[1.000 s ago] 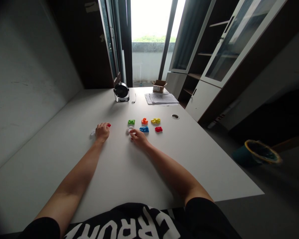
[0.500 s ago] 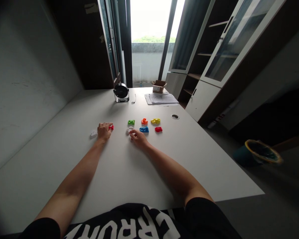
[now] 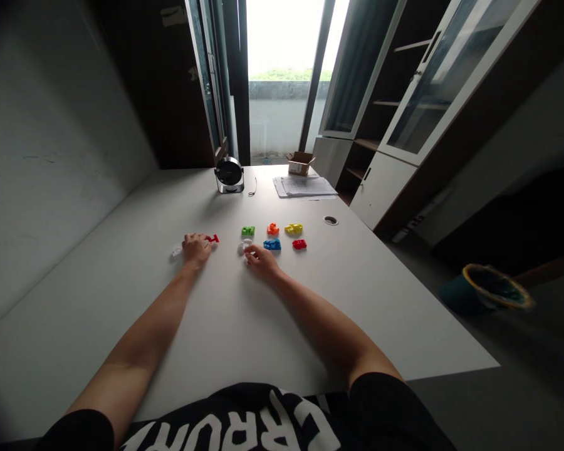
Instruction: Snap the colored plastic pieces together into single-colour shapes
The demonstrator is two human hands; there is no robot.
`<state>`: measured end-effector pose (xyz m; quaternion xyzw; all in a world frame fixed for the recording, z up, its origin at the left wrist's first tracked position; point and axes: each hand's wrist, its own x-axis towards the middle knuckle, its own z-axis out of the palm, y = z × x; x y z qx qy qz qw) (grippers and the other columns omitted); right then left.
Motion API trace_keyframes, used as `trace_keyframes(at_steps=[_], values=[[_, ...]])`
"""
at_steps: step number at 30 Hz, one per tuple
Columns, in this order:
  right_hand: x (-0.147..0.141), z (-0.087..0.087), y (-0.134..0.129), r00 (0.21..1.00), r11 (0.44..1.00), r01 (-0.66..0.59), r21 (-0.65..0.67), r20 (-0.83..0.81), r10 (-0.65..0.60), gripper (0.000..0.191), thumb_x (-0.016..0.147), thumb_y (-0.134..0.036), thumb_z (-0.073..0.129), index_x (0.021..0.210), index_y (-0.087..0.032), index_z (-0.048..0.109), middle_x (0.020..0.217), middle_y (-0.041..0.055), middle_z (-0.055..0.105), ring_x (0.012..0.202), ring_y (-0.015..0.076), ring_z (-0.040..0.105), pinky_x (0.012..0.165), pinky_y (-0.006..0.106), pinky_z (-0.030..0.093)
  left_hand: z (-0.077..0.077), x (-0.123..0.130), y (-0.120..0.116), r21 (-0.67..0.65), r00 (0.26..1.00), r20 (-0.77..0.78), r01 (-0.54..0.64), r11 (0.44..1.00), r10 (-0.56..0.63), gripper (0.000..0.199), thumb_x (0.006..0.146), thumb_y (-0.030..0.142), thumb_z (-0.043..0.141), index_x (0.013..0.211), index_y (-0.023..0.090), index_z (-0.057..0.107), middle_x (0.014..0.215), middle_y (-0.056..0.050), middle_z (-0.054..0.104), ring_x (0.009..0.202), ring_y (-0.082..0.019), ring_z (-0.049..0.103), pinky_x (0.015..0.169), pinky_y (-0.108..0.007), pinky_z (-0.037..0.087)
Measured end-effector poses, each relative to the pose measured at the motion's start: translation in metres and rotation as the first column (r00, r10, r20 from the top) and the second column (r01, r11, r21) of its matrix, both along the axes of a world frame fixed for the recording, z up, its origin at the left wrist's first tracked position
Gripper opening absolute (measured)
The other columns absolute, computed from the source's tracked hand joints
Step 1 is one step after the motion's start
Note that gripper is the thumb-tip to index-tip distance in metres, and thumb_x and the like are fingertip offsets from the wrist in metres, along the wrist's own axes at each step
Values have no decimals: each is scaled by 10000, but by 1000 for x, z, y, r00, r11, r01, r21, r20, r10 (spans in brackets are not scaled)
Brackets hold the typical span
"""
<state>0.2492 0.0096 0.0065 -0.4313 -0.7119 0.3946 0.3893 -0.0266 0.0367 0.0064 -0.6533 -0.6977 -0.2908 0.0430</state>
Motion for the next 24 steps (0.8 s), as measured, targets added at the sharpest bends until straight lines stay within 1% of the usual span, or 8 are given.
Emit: trace_keyframes(at_steps=[2, 4, 7, 12, 14, 17, 21, 24], values=[[0, -1, 0, 1000, 1000, 5, -4, -16, -5, 255, 877, -383, 577, 1027, -212, 692, 803, 14, 706, 670, 159, 653, 619, 260, 477, 4, 5, -1, 43, 997, 1, 78, 996, -78, 175, 878, 264, 613, 1010, 229, 723, 1088, -124, 692, 1147, -350, 492, 967, -491, 403], [-1, -1, -1, 999, 1000, 11, -20, -46, -12, 259, 878, -401, 584, 1021, -213, 692, 796, 14, 701, 655, 158, 653, 596, 255, 479, 9, 13, -4, 108, 979, 1, 201, 974, -202, 194, 890, 229, 591, 1035, 222, 719, 1052, -112, 707, 1109, -329, 527, 975, -474, 419], [0, 0, -1, 996, 999, 18, -48, -89, -22, 280, 880, -445, 598, 1018, -217, 686, 813, 21, 696, 655, 162, 665, 547, 242, 475, 17, 29, -12, 182, 926, -18, 373, 910, -376, 195, 915, 213, 572, 1056, 230, 706, 993, -85, 715, 1063, -295, 565, 973, -448, 444], [1, 4, 0, 993, 999, 26, -35, -117, -30, 351, 873, -515, 621, 1073, -230, 665, 811, 13, 689, 648, 159, 666, 513, 230, 473, 25, 59, -28, 204, 838, -98, 545, 813, -537, 153, 945, 228, 584, 1046, 236, 698, 964, -64, 713, 1022, -260, 584, 931, -419, 479], [2, 6, -1, 991, 999, 34, -22, -128, -36, 370, 867, -533, 633, 1070, -224, 656, 786, 6, 680, 630, 152, 651, 522, 234, 477, 27, 67, -32, 210, 815, -113, 579, 788, -568, 155, 962, 248, 575, 1058, 238, 697, 957, -66, 710, 1010, -254, 588, 917, -417, 488], [2, 7, -1, 987, 998, 59, -10, -148, -60, 380, 863, -548, 638, 1048, -216, 648, 745, -6, 653, 606, 143, 618, 532, 240, 482, 30, 73, -35, 207, 796, -97, 604, 770, -598, 166, 972, 259, 567, 1073, 244, 698, 965, -67, 708, 1008, -253, 594, 916, -421, 495], [2, 6, -1, 988, 999, 54, 6, -147, -53, 387, 850, -556, 646, 1030, -213, 639, 689, -26, 604, 598, 139, 586, 549, 246, 487, 33, 74, -38, 162, 786, -25, 613, 773, -618, 173, 956, 239, 583, 1072, 250, 710, 1004, -75, 715, 1040, -261, 602, 944, -429, 495], [2, 5, -2, 988, 998, 68, 9, -139, -66, 376, 843, -550, 644, 1012, -214, 627, 658, -39, 570, 583, 136, 564, 546, 248, 485, 32, 75, -38, 148, 782, 58, 608, 780, -621, 209, 932, 222, 606, 1114, 244, 705, 1030, -80, 724, 1037, -265, 619, 948, -435, 501]])
